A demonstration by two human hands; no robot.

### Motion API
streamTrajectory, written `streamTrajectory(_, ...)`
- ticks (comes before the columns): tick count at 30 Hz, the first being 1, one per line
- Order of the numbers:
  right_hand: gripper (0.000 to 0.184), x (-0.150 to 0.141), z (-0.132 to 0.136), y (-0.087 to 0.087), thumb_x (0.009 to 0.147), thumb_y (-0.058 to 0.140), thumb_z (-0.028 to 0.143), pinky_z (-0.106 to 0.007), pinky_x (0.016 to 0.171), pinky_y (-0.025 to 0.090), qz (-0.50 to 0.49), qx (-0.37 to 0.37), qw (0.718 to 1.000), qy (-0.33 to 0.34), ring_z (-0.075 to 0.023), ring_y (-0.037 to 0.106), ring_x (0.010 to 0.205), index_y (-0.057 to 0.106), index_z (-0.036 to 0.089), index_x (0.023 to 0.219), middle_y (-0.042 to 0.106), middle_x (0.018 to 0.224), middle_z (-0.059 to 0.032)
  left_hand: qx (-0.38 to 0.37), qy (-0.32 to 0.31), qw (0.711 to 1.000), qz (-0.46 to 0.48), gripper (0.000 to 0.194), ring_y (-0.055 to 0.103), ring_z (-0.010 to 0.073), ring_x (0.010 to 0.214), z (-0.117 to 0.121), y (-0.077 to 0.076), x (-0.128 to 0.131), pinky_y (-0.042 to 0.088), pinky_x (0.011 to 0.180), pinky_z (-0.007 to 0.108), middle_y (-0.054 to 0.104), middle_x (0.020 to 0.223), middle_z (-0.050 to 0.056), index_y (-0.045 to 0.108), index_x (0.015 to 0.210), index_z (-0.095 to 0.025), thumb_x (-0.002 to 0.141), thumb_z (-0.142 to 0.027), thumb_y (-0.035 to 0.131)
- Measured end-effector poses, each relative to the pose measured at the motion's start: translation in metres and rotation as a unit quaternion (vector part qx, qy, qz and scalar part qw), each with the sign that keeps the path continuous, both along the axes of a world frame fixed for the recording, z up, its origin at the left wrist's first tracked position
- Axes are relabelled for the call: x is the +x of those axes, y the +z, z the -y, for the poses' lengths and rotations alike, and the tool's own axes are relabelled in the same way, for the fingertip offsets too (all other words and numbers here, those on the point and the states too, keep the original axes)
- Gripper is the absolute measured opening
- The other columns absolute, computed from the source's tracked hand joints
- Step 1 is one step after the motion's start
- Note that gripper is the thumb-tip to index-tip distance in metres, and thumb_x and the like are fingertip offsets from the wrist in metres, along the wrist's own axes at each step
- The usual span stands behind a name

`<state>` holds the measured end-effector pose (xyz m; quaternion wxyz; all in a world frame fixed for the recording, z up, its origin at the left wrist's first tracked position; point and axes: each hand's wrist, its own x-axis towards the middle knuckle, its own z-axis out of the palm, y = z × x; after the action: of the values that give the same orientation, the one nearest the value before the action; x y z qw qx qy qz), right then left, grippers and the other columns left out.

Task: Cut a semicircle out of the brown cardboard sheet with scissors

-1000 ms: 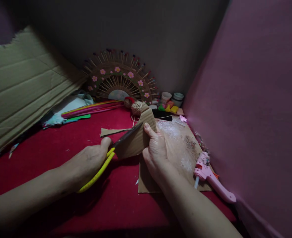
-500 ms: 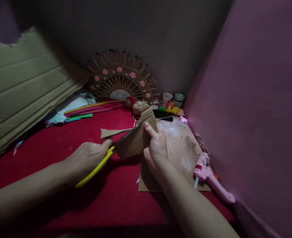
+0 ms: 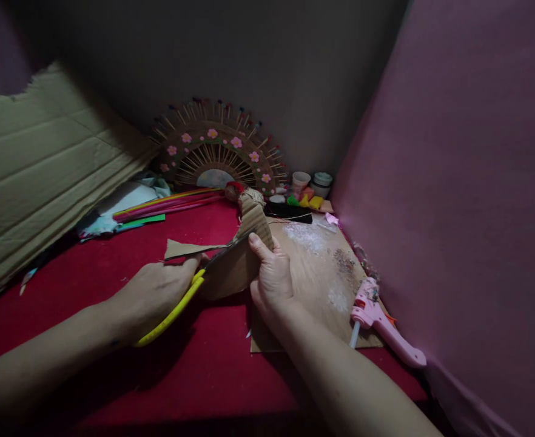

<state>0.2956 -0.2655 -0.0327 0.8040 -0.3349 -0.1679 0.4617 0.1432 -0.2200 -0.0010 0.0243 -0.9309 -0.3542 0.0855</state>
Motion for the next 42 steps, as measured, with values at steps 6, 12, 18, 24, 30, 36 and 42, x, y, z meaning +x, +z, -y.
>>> streamTrajectory(6, 0.027, 0.0, 0.001, 0.002, 0.071, 0.07, 0.019, -0.037, 0.082, 0.053, -0.038, -0.041, 0.998, 0.008, -0.0176, 0.067, 0.069, 0.067, 0.019, 0.098, 0.072, 0.071, 0.0026, 0.04, -0.005, 0.999, -0.003, 0.039, 0.07, 0.0389, 0.074, 0.003, -0.003, -0.001, 0.052, 0.06, 0.047, 0.072, 0.084, 0.021, 0.056, 0.104, -0.011, 0.095, -0.033, 0.026)
streamTrajectory(12, 0.023, 0.001, -0.001, 0.0, 0.069, 0.073, 0.021, -0.039, 0.08, 0.054, -0.037, -0.056, 0.998, -0.012, -0.0184, 0.067, 0.067, 0.067, 0.019, 0.091, 0.074, 0.074, 0.001, 0.019, 0.014, 0.999, 0.045, 0.034, 0.07, 0.0287, 0.069, 0.004, -0.002, -0.001, 0.05, 0.061, 0.035, 0.07, 0.072, 0.014, 0.056, 0.095, -0.015, 0.095, -0.037, 0.029)
streamTrajectory(18, 0.019, 0.0, -0.001, 0.001, 0.069, 0.073, 0.021, -0.039, 0.081, 0.054, -0.047, -0.067, 0.997, -0.012, -0.0191, 0.068, 0.071, 0.067, 0.018, 0.087, 0.073, 0.07, 0.0012, -0.007, 0.027, 0.998, 0.062, 0.034, 0.069, 0.0291, 0.07, 0.003, -0.008, -0.001, 0.049, 0.062, 0.035, 0.069, 0.07, 0.012, 0.055, 0.096, -0.016, 0.095, -0.038, 0.029)
streamTrajectory(24, 0.019, 0.002, -0.002, 0.0, 0.07, 0.071, 0.021, -0.038, 0.08, 0.054, -0.047, -0.057, 0.997, 0.006, -0.02, 0.069, 0.075, 0.067, 0.019, 0.089, 0.073, 0.072, 0.0012, -0.021, 0.019, 0.999, 0.031, 0.034, 0.069, 0.0378, 0.08, 0.001, -0.01, 0.002, 0.049, 0.064, 0.043, 0.071, 0.086, 0.018, 0.052, 0.105, -0.015, 0.095, -0.036, 0.027)
streamTrajectory(30, 0.018, 0.015, -0.002, 0.009, 0.065, 0.071, 0.014, -0.032, 0.073, 0.052, 0.044, -0.023, 0.998, 0.045, -0.0166, 0.065, 0.067, 0.064, 0.022, 0.08, 0.069, 0.067, 0.0048, -0.051, 0.021, 0.998, 0.032, 0.038, 0.069, 0.0403, 0.084, -0.009, -0.006, 0.0, 0.049, 0.066, 0.047, 0.072, 0.093, 0.018, 0.052, 0.103, -0.017, 0.094, -0.043, 0.025)
streamTrajectory(36, 0.015, 0.019, -0.004, 0.013, 0.067, 0.07, 0.02, -0.032, 0.072, 0.05, 0.097, -0.023, 0.994, 0.037, -0.016, 0.061, 0.064, 0.056, 0.023, 0.066, 0.064, 0.061, 0.0056, -0.071, 0.013, 0.997, 0.029, 0.038, 0.069, 0.0374, 0.082, -0.012, 0.001, -0.005, 0.049, 0.065, 0.044, 0.072, 0.089, 0.016, 0.052, 0.099, -0.018, 0.093, -0.047, 0.027)
streamTrajectory(42, 0.016, 0.013, -0.004, 0.011, 0.068, 0.068, 0.022, -0.034, 0.071, 0.052, 0.107, -0.013, 0.994, 0.009, -0.0167, 0.062, 0.066, 0.055, 0.023, 0.076, 0.065, 0.067, 0.0054, -0.071, 0.016, 0.996, 0.042, 0.038, 0.069, 0.0367, 0.087, -0.006, 0.0, 0.001, 0.05, 0.068, 0.043, 0.072, 0.092, 0.017, 0.05, 0.097, -0.018, 0.095, -0.046, 0.025)
